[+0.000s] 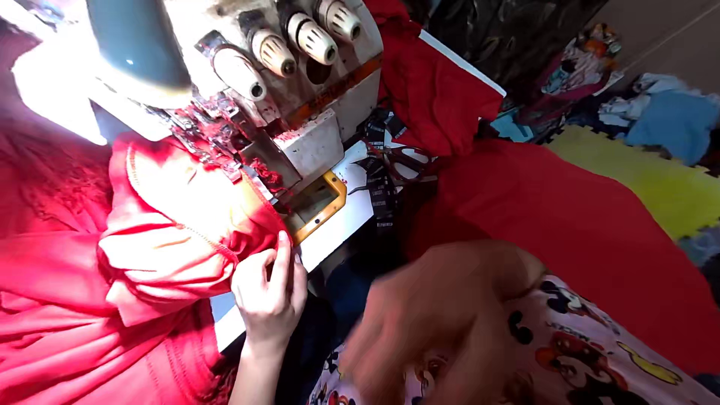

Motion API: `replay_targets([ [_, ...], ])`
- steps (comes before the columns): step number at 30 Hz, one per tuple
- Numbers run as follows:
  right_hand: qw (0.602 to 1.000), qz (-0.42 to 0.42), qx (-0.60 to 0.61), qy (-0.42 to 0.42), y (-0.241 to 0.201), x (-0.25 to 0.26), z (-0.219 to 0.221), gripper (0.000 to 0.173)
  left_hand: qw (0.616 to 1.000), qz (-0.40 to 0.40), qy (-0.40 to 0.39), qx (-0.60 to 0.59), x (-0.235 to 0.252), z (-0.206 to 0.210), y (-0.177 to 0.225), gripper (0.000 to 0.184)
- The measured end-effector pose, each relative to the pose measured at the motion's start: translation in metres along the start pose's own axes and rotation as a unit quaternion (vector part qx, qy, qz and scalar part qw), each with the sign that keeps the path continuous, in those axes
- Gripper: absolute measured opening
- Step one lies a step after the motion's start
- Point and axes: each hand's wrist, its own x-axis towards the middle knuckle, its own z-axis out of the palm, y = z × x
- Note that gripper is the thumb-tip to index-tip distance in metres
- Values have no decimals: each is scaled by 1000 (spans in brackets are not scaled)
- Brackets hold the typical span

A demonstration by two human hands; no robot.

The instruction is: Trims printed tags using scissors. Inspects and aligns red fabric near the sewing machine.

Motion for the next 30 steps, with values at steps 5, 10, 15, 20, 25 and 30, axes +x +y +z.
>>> replay_targets([
  [5,784,275,-520,200,11,-52,-92,17,992,44,35,-116,-50,-2,23,19],
  [10,716,422,-527,176,41,-71,-124,27,926,-124,-160,-320,-103,46,49,25],
  [15,669,481,-544,155,37,-54,-130,29,820,-345,-269,-368,-72,83,46,36],
  [20,647,520,-525,188,18,-46,-128,32,739,-408,-239,-479,-40,99,60,40],
  [25,640,494,-553,202,-15,-66,-113,25,729,-419,-279,-464,-25,106,67,27],
  [30,699,396,-526,279,-41,-109,-86,24,722,-416,-279,-477,-30,104,66,38],
])
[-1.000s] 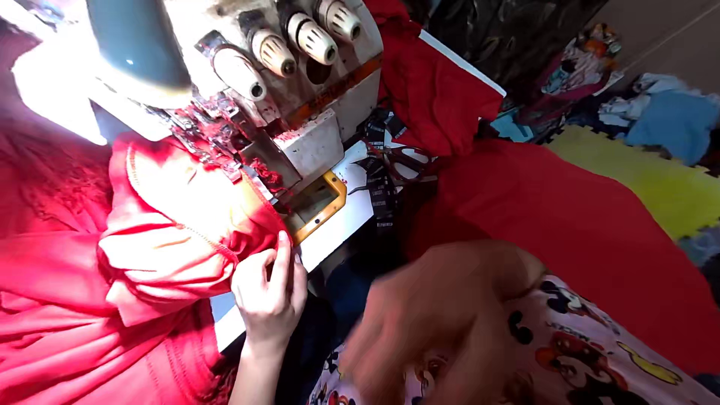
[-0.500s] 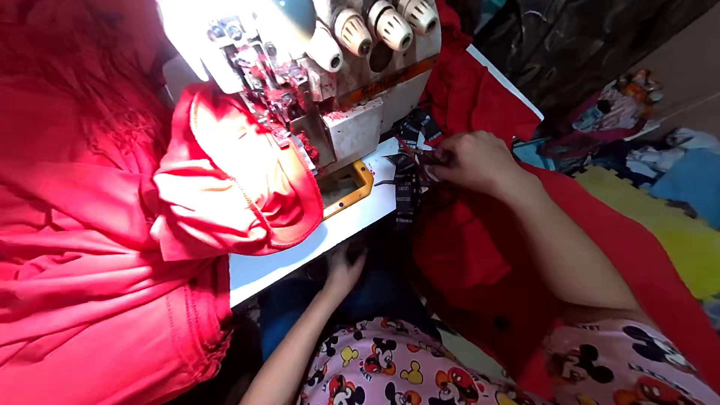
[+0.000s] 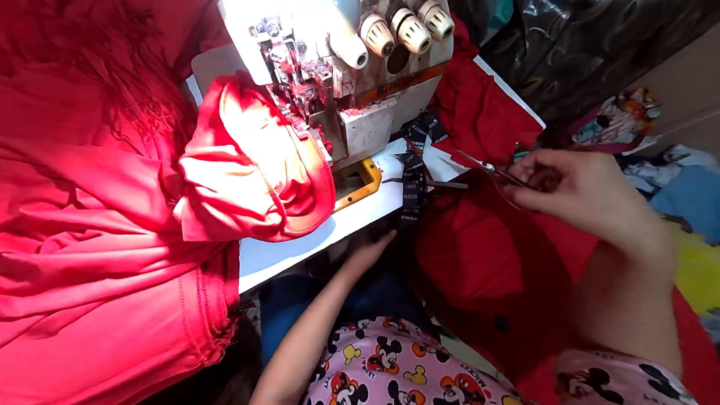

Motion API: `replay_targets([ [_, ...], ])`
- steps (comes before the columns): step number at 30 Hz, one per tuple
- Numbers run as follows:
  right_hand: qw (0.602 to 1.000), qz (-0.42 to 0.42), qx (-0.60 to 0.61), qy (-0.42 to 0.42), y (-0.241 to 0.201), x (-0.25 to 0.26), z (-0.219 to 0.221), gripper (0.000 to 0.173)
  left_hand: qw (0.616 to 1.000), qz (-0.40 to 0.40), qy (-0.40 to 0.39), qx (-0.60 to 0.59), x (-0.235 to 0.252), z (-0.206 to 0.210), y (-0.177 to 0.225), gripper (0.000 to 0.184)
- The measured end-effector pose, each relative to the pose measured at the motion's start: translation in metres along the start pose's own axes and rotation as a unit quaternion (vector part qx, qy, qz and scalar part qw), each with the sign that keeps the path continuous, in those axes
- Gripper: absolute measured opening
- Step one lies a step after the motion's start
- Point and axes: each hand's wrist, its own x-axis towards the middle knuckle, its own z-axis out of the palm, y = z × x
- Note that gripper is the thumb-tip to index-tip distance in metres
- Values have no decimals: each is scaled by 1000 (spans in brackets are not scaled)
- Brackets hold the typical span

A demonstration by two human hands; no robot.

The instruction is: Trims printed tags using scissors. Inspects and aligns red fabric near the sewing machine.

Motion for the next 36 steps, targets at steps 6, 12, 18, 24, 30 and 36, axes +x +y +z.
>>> replay_targets([
  [6,963,-28,265,-43,15,-61,38,22,1000,-16,-17,20,3,6,14,37],
  [12,900,4,412,-141,26,-96,85,19,999,4,-53,-2,-2,3,5,26],
  [18,872,60,397,-280,26,-107,107,29,982,-39,-57,-176,-37,-11,15,7],
  [24,846,35,363,-389,27,-96,120,38,981,12,-121,-148,-39,-17,22,13],
  [30,835,22,368,-409,30,-85,117,43,961,109,-219,-129,-32,-24,27,26],
  [36,814,9,397,-424,30,-77,114,47,960,111,-226,-126,-31,-29,35,46],
])
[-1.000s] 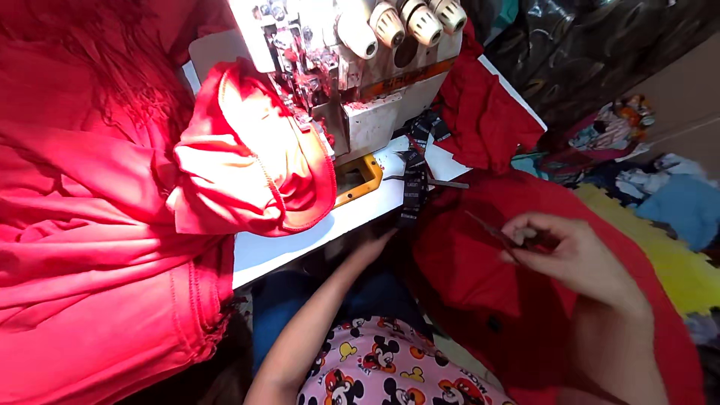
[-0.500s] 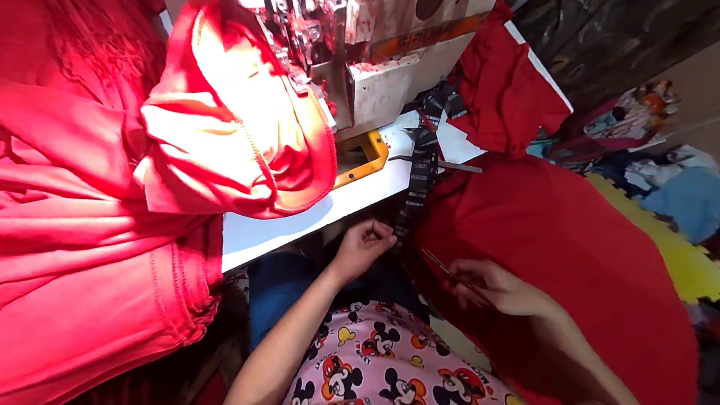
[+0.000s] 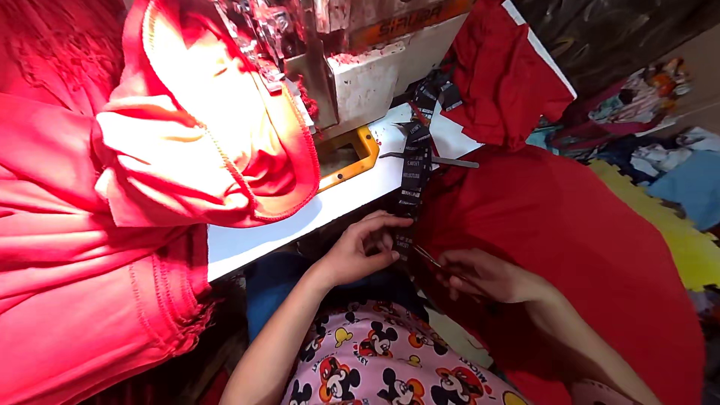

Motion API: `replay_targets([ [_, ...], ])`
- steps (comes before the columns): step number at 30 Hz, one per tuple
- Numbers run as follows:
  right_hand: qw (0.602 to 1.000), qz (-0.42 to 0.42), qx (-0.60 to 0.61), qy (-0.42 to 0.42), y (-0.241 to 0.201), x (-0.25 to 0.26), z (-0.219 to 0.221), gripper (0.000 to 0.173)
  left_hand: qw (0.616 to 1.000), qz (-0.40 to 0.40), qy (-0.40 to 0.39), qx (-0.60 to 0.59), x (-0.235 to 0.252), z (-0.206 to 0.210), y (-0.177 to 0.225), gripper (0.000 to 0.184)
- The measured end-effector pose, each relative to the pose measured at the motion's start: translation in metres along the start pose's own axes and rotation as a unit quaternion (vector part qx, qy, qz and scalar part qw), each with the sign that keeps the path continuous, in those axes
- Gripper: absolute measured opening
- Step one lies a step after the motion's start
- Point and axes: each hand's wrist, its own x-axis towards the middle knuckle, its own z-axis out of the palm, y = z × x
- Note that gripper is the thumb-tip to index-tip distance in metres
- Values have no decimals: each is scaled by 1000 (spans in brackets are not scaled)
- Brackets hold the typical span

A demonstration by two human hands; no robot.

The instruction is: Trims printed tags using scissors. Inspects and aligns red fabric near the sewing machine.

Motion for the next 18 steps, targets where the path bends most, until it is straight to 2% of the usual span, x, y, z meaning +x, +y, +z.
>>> replay_targets([
  [7,997,5,0,-71,-13,19,-17,50,1000,-2,-21,19,4,-8,1,55],
  [13,996,10,-36,-80,-31,31,-31,37,999,-2,-28,41,4,-9,5,57],
  [18,995,-7,-35,-92,-37,40,-40,35,998,-9,-35,41,5,-11,8,60],
])
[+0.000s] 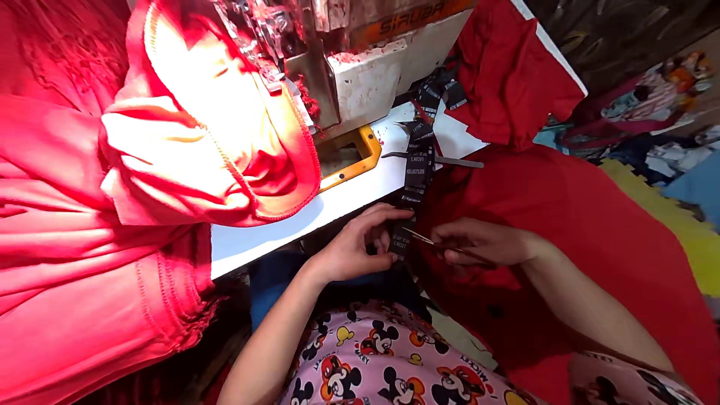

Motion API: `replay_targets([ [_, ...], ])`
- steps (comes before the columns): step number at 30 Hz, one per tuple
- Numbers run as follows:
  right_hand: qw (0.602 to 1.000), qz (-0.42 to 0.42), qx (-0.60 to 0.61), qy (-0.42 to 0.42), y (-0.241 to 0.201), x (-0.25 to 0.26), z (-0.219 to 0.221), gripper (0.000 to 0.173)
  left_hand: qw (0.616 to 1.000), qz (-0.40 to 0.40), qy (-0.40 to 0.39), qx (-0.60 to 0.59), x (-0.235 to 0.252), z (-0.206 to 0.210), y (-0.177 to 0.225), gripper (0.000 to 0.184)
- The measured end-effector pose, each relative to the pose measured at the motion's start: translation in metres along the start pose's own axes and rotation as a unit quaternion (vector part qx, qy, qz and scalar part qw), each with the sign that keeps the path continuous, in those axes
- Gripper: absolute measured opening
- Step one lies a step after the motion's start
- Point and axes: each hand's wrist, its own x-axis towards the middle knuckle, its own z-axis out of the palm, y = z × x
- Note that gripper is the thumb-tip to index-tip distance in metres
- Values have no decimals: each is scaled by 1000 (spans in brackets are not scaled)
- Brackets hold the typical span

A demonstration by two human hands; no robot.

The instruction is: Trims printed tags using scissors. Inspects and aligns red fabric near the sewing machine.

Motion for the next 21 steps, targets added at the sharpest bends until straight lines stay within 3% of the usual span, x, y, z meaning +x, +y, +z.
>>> replay_targets([
  [21,999,27,-33,9,-16,8,-9,26,1000,-10,-10,7,2,-3,6,61],
])
